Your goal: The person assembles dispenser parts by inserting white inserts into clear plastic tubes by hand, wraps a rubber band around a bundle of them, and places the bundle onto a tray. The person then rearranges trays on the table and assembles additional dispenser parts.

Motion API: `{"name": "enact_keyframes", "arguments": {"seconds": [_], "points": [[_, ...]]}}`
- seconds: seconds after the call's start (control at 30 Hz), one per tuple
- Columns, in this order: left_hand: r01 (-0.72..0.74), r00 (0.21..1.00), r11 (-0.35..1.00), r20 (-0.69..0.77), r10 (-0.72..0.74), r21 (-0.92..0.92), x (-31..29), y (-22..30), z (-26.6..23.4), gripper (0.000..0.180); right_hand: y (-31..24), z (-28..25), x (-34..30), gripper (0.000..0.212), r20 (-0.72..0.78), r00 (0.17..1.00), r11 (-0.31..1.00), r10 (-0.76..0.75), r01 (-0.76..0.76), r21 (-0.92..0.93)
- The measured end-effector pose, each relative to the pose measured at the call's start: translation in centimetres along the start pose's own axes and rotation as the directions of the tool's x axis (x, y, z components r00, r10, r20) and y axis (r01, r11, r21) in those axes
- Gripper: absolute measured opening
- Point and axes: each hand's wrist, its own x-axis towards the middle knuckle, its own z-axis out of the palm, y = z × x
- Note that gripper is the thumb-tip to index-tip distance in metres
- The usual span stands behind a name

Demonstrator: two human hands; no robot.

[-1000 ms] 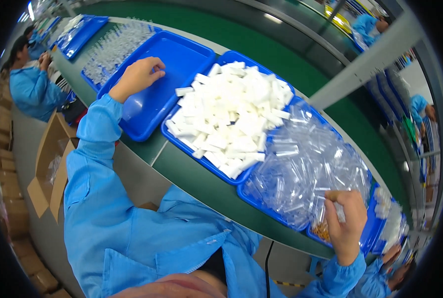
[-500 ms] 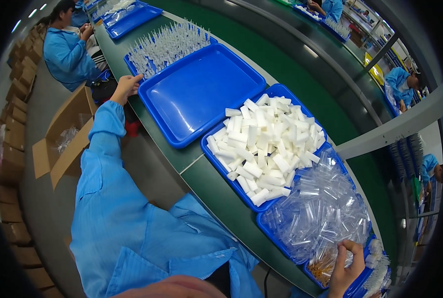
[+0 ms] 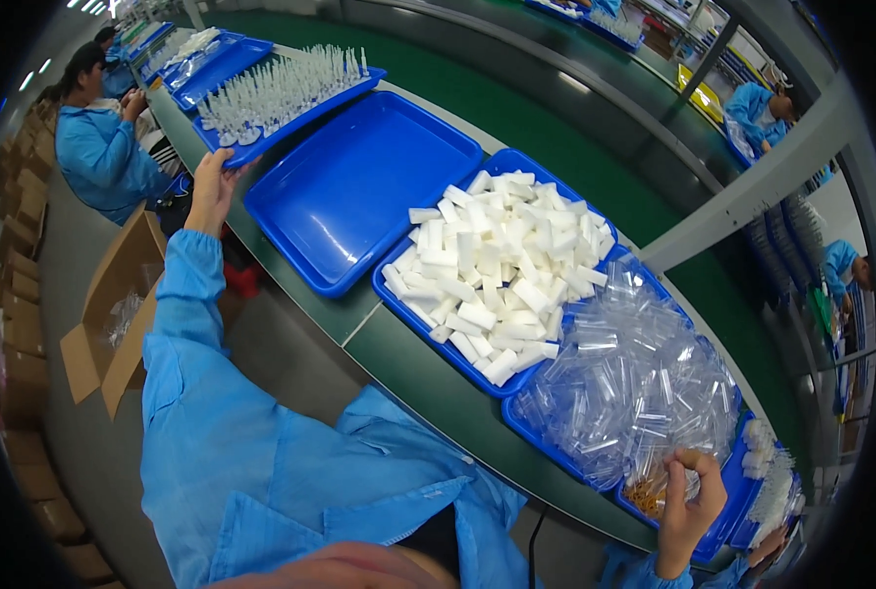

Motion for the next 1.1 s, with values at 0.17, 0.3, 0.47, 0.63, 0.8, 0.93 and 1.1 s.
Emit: {"name": "enact_keyframes", "arguments": {"seconds": [0.17,0.3,0.47,0.63,0.8,0.93,1.1], "points": [[-0.107,0.994,0.994,0.0,0.107,-0.02,-5.4,0.9,1.3,0.022,-4.1,1.7,4.9,0.017,0.264,0.888,0.902,-0.377,0.417,-0.111],[-0.068,0.998,0.995,-0.017,0.067,-0.077,-11.8,1.2,4.4,0.025,-9.8,9.5,11.1,0.029,0.547,0.521,0.643,-0.655,0.764,0.042],[-0.081,0.995,0.989,-0.067,0.073,-0.121,-16.4,-2.4,6.9,0.019,-12.5,23.7,15.6,0.04,0.38,0.323,0.378,-0.867,0.923,0.076],[-0.113,0.992,0.978,-0.078,0.1,-0.176,-18.5,-3.0,8.7,0.016,-13.9,30.1,17.8,0.037,0.455,0.426,0.481,-0.782,0.877,0.006],[-0.138,0.987,0.973,-0.113,0.118,-0.185,-19.2,-0.1,9.0,0.013,-17.8,28.3,18.4,0.039,-0.02,0.464,0.465,-0.885,0.885,-0.029],[-0.109,0.994,0.975,-0.026,0.105,-0.195,-18.7,1.5,10.8,0.013,-18.1,27.0,21.3,0.026,0.108,0.209,0.173,-0.972,0.947,-0.272],[0.028,0.997,0.963,0.073,-0.008,-0.269,-18.6,2.6,11.4,0.014,-18.7,24.4,23.7,0.013,0.274,0.034,-0.071,-0.961,0.928,-0.364]]}}
